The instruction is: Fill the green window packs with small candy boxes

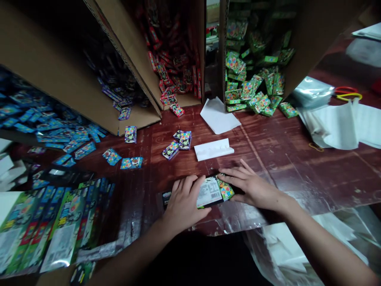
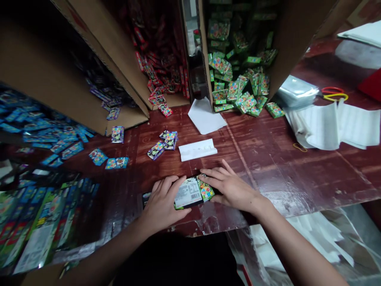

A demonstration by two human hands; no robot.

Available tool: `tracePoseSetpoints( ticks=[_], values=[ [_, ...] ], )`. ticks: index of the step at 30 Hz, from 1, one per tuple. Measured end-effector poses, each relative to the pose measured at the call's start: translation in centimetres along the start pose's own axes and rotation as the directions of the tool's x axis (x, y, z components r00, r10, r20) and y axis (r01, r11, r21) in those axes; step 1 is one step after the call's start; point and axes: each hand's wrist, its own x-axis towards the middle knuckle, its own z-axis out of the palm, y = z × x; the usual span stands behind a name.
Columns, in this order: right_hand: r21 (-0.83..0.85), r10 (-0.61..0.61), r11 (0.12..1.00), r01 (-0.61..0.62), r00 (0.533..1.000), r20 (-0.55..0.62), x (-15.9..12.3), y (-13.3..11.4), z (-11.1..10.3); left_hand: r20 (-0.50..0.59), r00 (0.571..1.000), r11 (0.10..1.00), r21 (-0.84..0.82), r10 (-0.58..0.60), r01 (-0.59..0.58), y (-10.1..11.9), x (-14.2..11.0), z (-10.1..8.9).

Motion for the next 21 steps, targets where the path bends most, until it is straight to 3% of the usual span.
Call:
tracePoseSetpoints(
  ticks=[4,8,12,17,21],
  values=[
    [0.186,0.091,0.979,-0.077,0.993,-0.068,0.3,0.9,-1.9,0.051,0.993,0.985,-0.127,-0.109,0.115,-0.1,0.4,-0.4],
    [0.169,0.15,0.979,-0.117,0.969,-0.196,1.4,0.6,-3.2,0.115,0.973,0.91,-0.345,-0.202,0.23,-0.3,0.8,-0.5],
    [0.141,0.032,0.99,-0.024,0.998,-0.058,3.0,-0.5,-3.2,0.072,0.978,0.846,-0.491,-0.197,0.207,-0.2,1.0,-0.3],
    [0.057,-0.057,0.997,0.049,0.989,0.135,4.4,-1.0,-5.0,0.063,0.953,0.762,-0.586,-0.298,0.277,0.2,1.0,0.0],
    [0.054,-0.122,0.992,0.112,0.959,0.257,5.8,-1.4,-6.7,0.127,0.931,0.556,-0.772,-0.342,0.309,0.9,1.5,0.2]
  ],
)
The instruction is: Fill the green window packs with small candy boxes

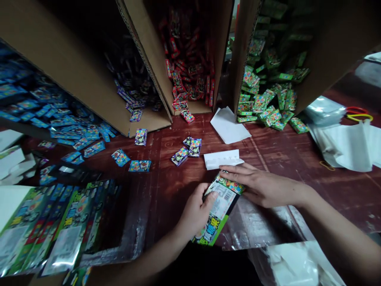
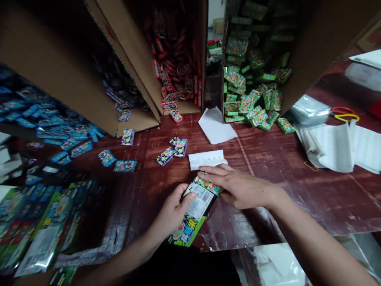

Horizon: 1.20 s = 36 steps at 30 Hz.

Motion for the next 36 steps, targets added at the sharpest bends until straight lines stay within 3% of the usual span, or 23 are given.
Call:
tracePoseSetpoints(
  ticks=[2,4,6,8,10,14,17,19,22,24,28,30,33,36],
  values=[
    [0.059,-0.039,0.997,0.041,0.999,-0.031,0.8,-0.3,0.2,0.005,1.0,0.988,-0.152,-0.02,0.02,0.4,0.2,0.3],
    [0.136,0.026,0.991,0.003,0.976,-0.214,1.6,-0.6,1.3,-0.036,0.999,0.966,-0.256,-0.032,0.022,0.7,0.4,0.2],
    [0.237,0.159,0.97,-0.06,0.891,-0.425,2.4,-0.8,3.3,-0.084,0.996,0.959,-0.283,-0.032,0.007,0.6,0.4,-0.2],
    [0.347,0.276,0.934,-0.09,0.799,-0.535,2.9,-1.1,5.3,-0.08,0.997,0.966,-0.258,-0.009,-0.011,0.1,0.2,-0.8],
    [0.448,0.349,0.889,-0.093,0.772,-0.531,3.1,-1.4,7.0,-0.031,0.999,0.965,-0.261,0.013,-0.021,-0.7,-0.2,-1.5],
    [0.588,0.419,0.802,-0.107,0.802,-0.425,3.2,-2.3,9.2,-0.018,0.997,0.95,-0.304,0.07,-0.072,-2.1,-1.0,-2.5],
    [0.679,0.522,0.728,-0.094,0.718,-0.46,3.1,-3.0,10.5,-0.044,0.994,0.957,-0.27,0.099,-0.108,-2.4,-1.1,-3.0],
    [0.781,0.607,0.623,-0.041,0.655,-0.449,3.0,-3.5,11.5,-0.03,0.995,0.958,-0.268,0.098,-0.103,-2.3,-0.9,-3.5],
    [0.875,0.68,0.484,-0.004,0.631,-0.373,3.3,-4.3,12.8,-0.048,0.996,0.964,-0.249,0.079,-0.089,-1.9,-0.3,-4.1],
    [0.889,0.701,0.458,0.023,0.605,-0.377,3.7,-4.8,13.3,-0.1,0.993,0.971,-0.225,0.06,-0.082,-1.7,0.2,-4.4],
    [0.889,0.751,0.434,0.144,0.487,-0.446,5.0,-5.7,13.9,-0.149,0.989,0.967,-0.251,0.007,-0.045,-1.3,0.8,-4.3],
    [0.887,0.765,0.43,0.167,0.455,-0.456,5.3,-5.8,14.2,-0.158,0.987,0.96,-0.277,-0.016,-0.029,-1.3,0.9,-4.1],
    [0.895,0.776,0.43,0.117,0.458,-0.433,5.3,-5.7,14.4,-0.136,0.99,0.942,-0.335,-0.031,-0.016,-1.5,1.1,-4.3],
    [0.891,0.761,0.454,-0.02,0.529,-0.376,4.6,-5.2,14.0,-0.032,0.999,0.965,-0.262,0.019,-0.027,-1.7,1.3,-5.1]
  ],
)
